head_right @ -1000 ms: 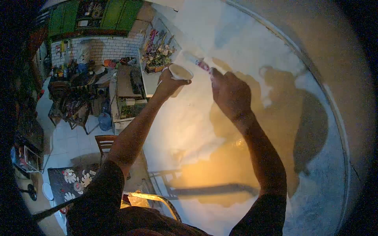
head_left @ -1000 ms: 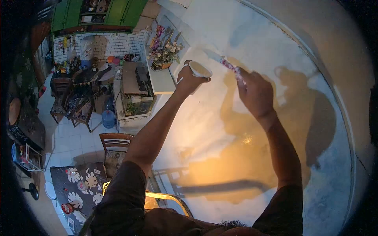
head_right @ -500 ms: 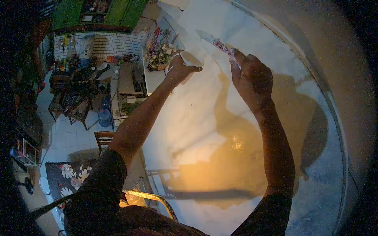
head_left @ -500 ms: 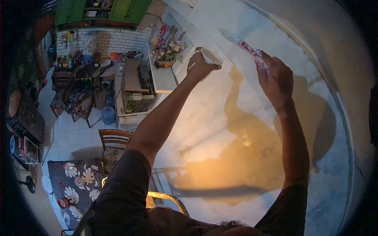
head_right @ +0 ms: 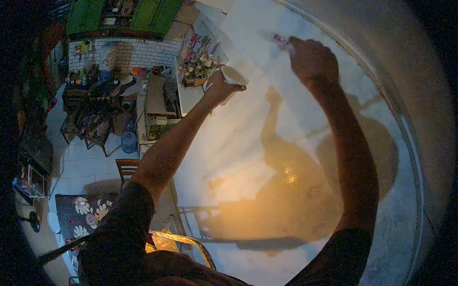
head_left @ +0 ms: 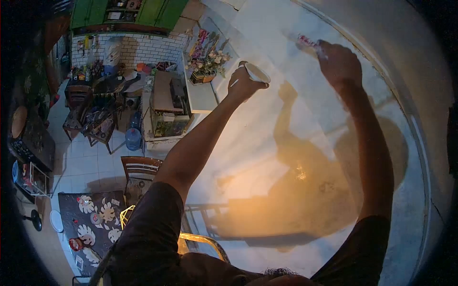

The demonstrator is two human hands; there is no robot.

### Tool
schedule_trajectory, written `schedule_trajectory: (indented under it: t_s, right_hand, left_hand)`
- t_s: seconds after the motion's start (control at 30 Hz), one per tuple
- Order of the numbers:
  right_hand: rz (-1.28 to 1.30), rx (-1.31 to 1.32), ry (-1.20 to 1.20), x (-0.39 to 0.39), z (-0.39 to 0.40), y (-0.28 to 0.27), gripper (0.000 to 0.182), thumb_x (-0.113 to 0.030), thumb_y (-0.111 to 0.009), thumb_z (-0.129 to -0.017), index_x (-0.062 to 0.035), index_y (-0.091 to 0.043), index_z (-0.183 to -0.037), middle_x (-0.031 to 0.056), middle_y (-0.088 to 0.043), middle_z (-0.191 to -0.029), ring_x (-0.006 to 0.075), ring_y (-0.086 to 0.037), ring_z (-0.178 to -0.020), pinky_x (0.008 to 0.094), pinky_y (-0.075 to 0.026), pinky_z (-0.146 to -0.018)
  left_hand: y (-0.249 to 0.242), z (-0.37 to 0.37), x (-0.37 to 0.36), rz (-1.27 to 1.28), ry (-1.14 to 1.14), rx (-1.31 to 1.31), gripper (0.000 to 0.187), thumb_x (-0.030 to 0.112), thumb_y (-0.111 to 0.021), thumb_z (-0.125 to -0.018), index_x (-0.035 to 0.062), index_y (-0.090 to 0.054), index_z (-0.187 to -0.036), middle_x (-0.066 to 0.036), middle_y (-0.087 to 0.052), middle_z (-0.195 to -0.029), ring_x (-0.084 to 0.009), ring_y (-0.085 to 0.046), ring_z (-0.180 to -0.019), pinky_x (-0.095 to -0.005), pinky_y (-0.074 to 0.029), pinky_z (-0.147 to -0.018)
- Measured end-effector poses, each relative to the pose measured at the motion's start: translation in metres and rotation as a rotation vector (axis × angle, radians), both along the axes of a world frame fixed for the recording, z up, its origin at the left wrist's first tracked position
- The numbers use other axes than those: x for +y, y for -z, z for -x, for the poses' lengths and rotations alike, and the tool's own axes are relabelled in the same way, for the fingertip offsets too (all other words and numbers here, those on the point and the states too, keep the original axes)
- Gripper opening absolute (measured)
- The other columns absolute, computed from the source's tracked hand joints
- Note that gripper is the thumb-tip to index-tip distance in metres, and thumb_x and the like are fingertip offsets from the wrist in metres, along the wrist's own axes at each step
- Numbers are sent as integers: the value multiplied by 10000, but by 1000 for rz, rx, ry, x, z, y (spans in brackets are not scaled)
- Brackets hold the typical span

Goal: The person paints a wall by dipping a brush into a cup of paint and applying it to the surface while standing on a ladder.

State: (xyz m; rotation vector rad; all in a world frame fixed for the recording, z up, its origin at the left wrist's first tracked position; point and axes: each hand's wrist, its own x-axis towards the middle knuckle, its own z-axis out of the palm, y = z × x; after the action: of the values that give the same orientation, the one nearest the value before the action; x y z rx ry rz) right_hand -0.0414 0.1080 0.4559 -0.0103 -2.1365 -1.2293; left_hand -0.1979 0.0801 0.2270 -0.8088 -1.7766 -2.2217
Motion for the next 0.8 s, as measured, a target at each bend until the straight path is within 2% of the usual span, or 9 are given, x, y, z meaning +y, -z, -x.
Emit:
schedule_trajectory:
  t_s: [0.1, 0.2, 0.3, 0.33, 0.37, 0.43, 0.53, 0.77, 0.8]
  right_hand:
    - [-12, -53, 53, 11, 30, -32, 244, -211, -501, -823, -121, -631, -1009, 159, -631, -857, 329, -613, -833, 418, -495, -727]
    - [-116, -13, 89, 28, 73, -43, 218, -145, -488, -813, -95, -629, -972, 147, -639, -864, 319, -623, -829, 425, -498, -718]
    - [-302, -155, 231, 41, 104, -24, 182, -85, -501, -781, -70, -646, -889, 141, -642, -855, 309, -633, -790, 419, -506, -693]
    - [-323, -155, -47, 44, 109, -8, 136, -52, -552, -724, -62, -661, -805, 135, -640, -819, 292, -636, -764, 407, -513, -661]
    - [-286, -180, 172, 47, 114, 9, 117, -78, -573, -718, -83, -672, -782, 106, -644, -803, 272, -642, -795, 408, -525, -626]
    - [-227, -272, 15, 61, 124, 43, 127, -83, -575, -710, -104, -680, -780, 98, -651, -775, 260, -652, -765, 395, -526, -597]
    - [-122, -350, 170, 38, 125, 71, 136, -80, -559, -738, -79, -686, -785, 136, -663, -793, 271, -662, -745, 401, -539, -592]
    - [55, -205, 118, 47, 151, -7, 174, -119, -557, -738, -35, -672, -838, 179, -654, -842, 328, -647, -788, 447, -525, -676]
    - [37, -111, 131, 51, 161, -28, 208, -139, -654, -642, -22, -634, -812, 189, -645, -831, 335, -640, -781, 436, -513, -654]
  left_hand:
    - [0, 7, 3, -4, 4, 24, 717, 281, -825, -490, 2, -459, -1040, -152, -619, -939, -282, -605, -913, -365, -494, -769]
    - [6, 5, 3, 15, -67, 48, 721, 280, -830, -488, 2, -460, -1040, -153, -619, -933, -284, -606, -900, -367, -493, -764]
    - [20, -4, -8, -5, -91, 71, 704, 270, -832, -494, 0, -464, -1030, -155, -618, -926, -285, -608, -881, -367, -489, -757]
    - [26, -3, -13, -53, -44, 74, 687, 261, -832, -501, -1, -470, -1022, -157, -617, -924, -285, -608, -875, -366, -487, -754]
    - [44, 4, -9, -175, 72, 108, 650, 242, -830, -512, -2, -481, -1003, -156, -615, -910, -283, -607, -872, -365, -480, -761]
    - [59, -1, -29, -121, 51, 111, 640, 240, -830, -514, -2, -487, -997, -158, -617, -909, -284, -608, -870, -365, -482, -755]
    - [84, 3, -48, -53, -4, 80, 624, 242, -831, -516, -3, -505, -988, -161, -623, -908, -282, -612, -866, -364, -485, -749]
    - [111, 9, -72, -1, -1, 42, 585, 257, -833, -524, 6, -566, -980, -149, -632, -924, -251, -616, -878, -363, -485, -768]
    - [106, 6, -78, 50, -25, 35, 579, 257, -834, -524, 11, -569, -977, -144, -633, -925, -250, -617, -875, -360, -485, -766]
